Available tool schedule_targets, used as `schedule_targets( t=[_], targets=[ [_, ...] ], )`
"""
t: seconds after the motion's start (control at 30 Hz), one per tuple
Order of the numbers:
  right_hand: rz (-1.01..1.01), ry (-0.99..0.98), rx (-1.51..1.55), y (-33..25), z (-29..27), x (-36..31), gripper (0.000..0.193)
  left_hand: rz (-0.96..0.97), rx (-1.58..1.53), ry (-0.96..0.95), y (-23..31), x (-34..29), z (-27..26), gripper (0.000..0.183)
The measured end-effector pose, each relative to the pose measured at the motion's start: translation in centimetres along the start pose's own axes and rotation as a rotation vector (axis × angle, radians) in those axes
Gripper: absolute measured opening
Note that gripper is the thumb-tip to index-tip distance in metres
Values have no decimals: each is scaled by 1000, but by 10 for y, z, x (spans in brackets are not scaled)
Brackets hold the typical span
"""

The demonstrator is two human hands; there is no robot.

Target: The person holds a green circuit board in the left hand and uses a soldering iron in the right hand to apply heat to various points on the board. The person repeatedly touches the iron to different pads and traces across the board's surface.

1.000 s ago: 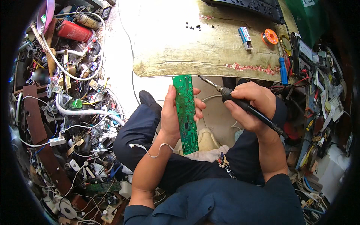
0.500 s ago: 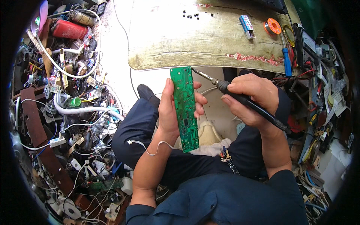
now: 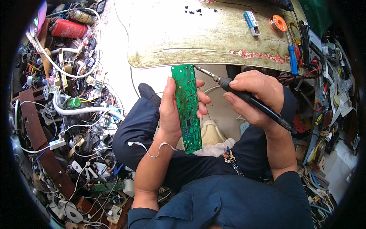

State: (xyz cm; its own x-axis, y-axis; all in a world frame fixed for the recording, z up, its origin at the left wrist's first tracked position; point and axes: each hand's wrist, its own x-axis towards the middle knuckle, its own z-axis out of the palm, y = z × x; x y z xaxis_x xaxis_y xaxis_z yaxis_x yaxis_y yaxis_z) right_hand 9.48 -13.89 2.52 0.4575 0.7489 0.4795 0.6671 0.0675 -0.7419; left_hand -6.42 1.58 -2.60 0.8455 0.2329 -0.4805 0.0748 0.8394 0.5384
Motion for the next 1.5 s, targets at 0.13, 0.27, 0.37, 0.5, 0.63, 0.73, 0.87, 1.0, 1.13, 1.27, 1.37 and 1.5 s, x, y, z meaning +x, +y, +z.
schedule_targets(
  t=[0.13, 0.27, 0.37, 0.5, 0.63, 0.73, 0.87, 1.0, 1.13, 1.27, 1.37, 1.5],
  targets=[
    [7, 19, 17, 0, 1, -1, 29, 6, 3, -9, 1, -1, 0, 75],
    [-1, 16, 7, -1, 2, 0, 29, 4, -6, -7, 0, -1, -1, 74],
    [-6, 14, 3, -1, 2, 0, 29, 9, -9, -6, 0, -1, -1, 74],
    [-5, 8, 9, -1, 1, 0, 29, 8, -13, -2, 1, -2, -1, 74],
    [-19, 14, -5, -2, 0, 1, 29, 7, -12, 5, 1, -2, -1, 74],
    [-19, 14, 16, -2, 1, 2, 29, 13, -23, -6, 0, -2, -2, 74],
    [-10, 0, 35, -1, 1, 1, 29, 16, -21, -5, 0, -2, -1, 75],
    [-15, -2, 34, 0, 1, 1, 29, 17, -16, -11, 1, -2, -1, 75],
    [-6, 4, 42, 0, 1, 1, 29, 19, -15, -17, 0, -2, -3, 74],
    [-1, 2, 31, -1, 1, 1, 29, 20, -17, 3, 0, -2, -1, 75],
    [6, -5, 29, -1, 1, 1, 29, 18, -19, 30, 0, -3, 1, 75],
    [-2, -8, 37, -1, 0, 1, 29, 12, -21, -24, 0, -3, -3, 73]
  ],
)
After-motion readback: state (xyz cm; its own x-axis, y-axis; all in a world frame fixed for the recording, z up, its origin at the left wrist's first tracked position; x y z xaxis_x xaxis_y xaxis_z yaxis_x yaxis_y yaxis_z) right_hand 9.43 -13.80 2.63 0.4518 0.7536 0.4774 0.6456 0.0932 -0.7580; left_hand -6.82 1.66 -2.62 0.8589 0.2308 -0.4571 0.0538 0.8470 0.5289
